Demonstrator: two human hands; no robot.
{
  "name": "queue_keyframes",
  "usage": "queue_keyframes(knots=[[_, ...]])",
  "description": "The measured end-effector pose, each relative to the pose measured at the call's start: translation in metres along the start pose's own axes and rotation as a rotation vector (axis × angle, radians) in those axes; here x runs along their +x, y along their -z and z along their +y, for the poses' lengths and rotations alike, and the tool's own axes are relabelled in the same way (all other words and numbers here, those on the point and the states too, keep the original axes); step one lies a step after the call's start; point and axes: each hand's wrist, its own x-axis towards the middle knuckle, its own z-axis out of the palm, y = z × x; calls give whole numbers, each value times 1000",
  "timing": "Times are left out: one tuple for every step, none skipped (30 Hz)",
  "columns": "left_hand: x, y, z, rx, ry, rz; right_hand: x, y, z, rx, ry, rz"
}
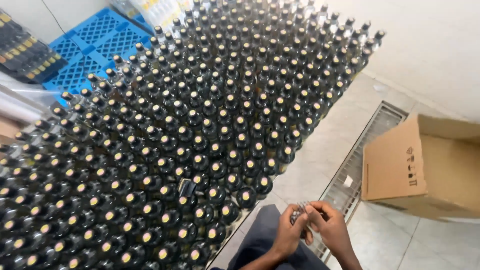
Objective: Manually placing plastic caps onto a large array of glass bottles on a production line table.
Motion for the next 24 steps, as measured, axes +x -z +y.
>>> queue_keyframes(knots=[[9, -4, 1, -95, 31, 36, 9, 3, -6, 28, -76, -69], [19, -7, 8, -108, 33, 47, 18, 5, -19, 15, -82, -79], [30, -8, 16, -103, -10, 49, 30, 6, -32, 88, -17, -146], [41, -10, 24, -97, -53, 51, 42, 7, -46, 162, 46, -213], [48, -10, 32, -94, -66, 62, 58, 7, -49, 164, 54, -228], [54, -11, 40, -84, -26, 71, 74, 9, -52, 75, 54, -210], [57, -11, 46, -71, 25, 73, 85, 11, -51, -9, 47, -183], [69, -11, 46, -64, 23, 78, 110, 16, -60, -2, 48, -188], [74, -12, 45, -48, 15, 89, 127, 23, -67, -136, 85, -147], [80, -12, 44, -32, 7, 100, 145, 31, -72, -270, 120, -107], [84, -16, 46, -29, 14, 105, 166, 42, -82, -266, 113, -111], [87, -20, 48, -29, 4, 125, 187, 53, -91, -170, 205, -73], [96, -26, 50, -33, -20, 147, 214, 65, -104, -76, 310, -38], [106, -29, 49, -33, -26, 154, 238, 76, -121, -74, 315, -45], [112, -34, 47, -46, -21, 175, 260, 87, -137, -165, 328, 34], [118, -39, 44, -60, -16, 196, 283, 97, -152, -256, 343, 114], [123, -47, 48, -62, -12, 215, 325, 107, -145, -256, 336, 96], [128, -57, 51, -64, -11, 238, 367, 117, -138, -354, 463, 170], [135, -64, 56, -61, -13, 256, 410, 124, -131, -446, 594, 248], [140, -69, 51, -57, -11, 269, 439, 128, -131, -440, 591, 236], [148, -74, 45, -74, -46, 287, 469, 132, -131, -510, 654, 262], [154, -79, 40, -91, -81, 304, 498, 135, -132, -580, 718, 287], [157, -88, 41, -94, -86, 323, 518, 138, -126, -576, 724, 267], [160, -96, 42, -85, -74, 353, 536, 140, -121, -641, 774, 278]])
